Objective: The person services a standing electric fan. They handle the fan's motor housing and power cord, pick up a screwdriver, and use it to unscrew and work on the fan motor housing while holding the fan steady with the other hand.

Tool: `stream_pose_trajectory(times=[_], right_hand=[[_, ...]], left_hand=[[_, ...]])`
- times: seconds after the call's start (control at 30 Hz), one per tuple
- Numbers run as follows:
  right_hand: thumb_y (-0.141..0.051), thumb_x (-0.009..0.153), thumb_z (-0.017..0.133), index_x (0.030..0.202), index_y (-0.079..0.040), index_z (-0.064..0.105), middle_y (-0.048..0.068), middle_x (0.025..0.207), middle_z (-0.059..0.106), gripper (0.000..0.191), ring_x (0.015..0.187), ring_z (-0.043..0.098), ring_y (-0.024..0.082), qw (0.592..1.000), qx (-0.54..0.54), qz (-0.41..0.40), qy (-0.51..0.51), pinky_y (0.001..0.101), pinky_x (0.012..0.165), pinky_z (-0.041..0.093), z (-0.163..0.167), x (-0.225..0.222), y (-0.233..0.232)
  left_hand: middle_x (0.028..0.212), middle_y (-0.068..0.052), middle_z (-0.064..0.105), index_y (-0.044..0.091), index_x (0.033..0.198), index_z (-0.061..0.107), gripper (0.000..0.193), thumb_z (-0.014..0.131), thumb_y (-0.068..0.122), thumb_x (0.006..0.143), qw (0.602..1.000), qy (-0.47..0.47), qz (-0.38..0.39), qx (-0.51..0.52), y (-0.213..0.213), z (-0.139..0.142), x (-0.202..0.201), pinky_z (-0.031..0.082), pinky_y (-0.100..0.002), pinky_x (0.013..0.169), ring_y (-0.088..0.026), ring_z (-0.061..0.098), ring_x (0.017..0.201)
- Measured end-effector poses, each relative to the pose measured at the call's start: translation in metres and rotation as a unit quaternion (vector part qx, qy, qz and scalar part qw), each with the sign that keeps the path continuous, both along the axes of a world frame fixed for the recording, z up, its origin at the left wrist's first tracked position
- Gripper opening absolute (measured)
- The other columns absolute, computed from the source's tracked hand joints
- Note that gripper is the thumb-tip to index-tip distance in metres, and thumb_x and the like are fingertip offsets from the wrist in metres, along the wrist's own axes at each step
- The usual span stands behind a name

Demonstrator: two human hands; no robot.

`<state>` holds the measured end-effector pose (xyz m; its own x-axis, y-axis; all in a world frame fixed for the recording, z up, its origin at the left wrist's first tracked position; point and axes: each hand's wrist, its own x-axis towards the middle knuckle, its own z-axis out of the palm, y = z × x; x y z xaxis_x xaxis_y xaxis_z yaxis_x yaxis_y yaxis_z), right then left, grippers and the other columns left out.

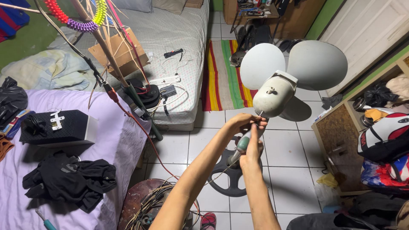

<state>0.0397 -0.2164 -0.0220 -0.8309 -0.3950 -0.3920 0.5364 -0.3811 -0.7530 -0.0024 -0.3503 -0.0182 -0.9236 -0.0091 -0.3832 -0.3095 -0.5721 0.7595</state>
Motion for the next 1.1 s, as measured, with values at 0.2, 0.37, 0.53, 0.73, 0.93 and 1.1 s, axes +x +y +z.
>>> stream_pose_trajectory(times=[0.2,0.37,0.53,0.73,0.93,1.1], right_hand=[[-0.039,0.09,0.067,0.128,-0.012,0.06,0.002,0.112,0.068,0.047,0.094,0.07,0.013,0.997,-0.065,0.023,-0.048,0.0321,0.07,0.06,0.01,-0.009,0.004],[-0.039,0.099,0.074,0.133,-0.007,0.061,0.006,0.113,0.063,0.049,0.091,0.063,0.016,0.998,0.028,0.051,0.027,0.0346,0.068,0.053,0.005,-0.017,0.004],[-0.04,0.093,0.068,0.125,-0.014,0.061,0.001,0.113,0.067,0.042,0.098,0.069,0.014,0.998,0.001,0.047,-0.045,0.0341,0.073,0.058,-0.003,-0.026,-0.003],[-0.029,0.09,0.08,0.119,-0.016,0.069,-0.001,0.113,0.067,0.034,0.1,0.066,0.012,1.0,0.018,0.015,-0.015,0.0328,0.074,0.054,-0.012,-0.022,-0.009],[-0.026,0.091,0.081,0.119,-0.008,0.066,0.003,0.108,0.067,0.037,0.097,0.067,0.017,0.998,0.03,-0.017,-0.057,0.0354,0.075,0.056,-0.013,-0.02,-0.013],[-0.02,0.086,0.081,0.121,-0.011,0.069,-0.004,0.107,0.071,0.038,0.099,0.068,0.012,0.999,0.002,-0.051,0.003,0.0329,0.08,0.057,-0.013,-0.021,-0.027]], left_hand=[[0.105,-0.006,0.078,0.002,0.119,0.069,0.029,0.052,0.021,0.105,0.998,0.012,-0.011,0.062,0.0,-0.002,-0.008,0.06,-0.027,0.081,-0.013,0.074,0.088],[0.107,-0.003,0.077,0.004,0.122,0.069,0.027,0.053,0.021,0.107,0.999,-0.034,0.012,-0.02,-0.003,-0.005,-0.014,0.052,-0.023,0.074,-0.007,0.07,0.086],[0.106,-0.011,0.078,-0.005,0.12,0.065,0.029,0.049,0.014,0.105,0.994,0.004,0.017,0.107,-0.005,-0.006,-0.014,0.06,-0.026,0.082,-0.015,0.074,0.088],[0.109,-0.017,0.077,-0.01,0.121,0.065,0.027,0.052,0.008,0.106,0.995,0.021,0.054,0.077,-0.008,0.006,-0.008,0.06,-0.026,0.085,-0.018,0.075,0.092],[0.11,-0.022,0.074,-0.011,0.121,0.059,0.03,0.046,0.011,0.105,0.995,0.049,-0.034,0.078,-0.014,0.005,-0.006,0.061,-0.033,0.085,-0.027,0.075,0.093],[0.113,-0.023,0.073,-0.012,0.123,0.057,0.026,0.046,0.004,0.105,0.991,0.063,0.059,0.1,-0.005,-0.001,-0.017,0.06,-0.034,0.09,-0.027,0.073,0.099]])
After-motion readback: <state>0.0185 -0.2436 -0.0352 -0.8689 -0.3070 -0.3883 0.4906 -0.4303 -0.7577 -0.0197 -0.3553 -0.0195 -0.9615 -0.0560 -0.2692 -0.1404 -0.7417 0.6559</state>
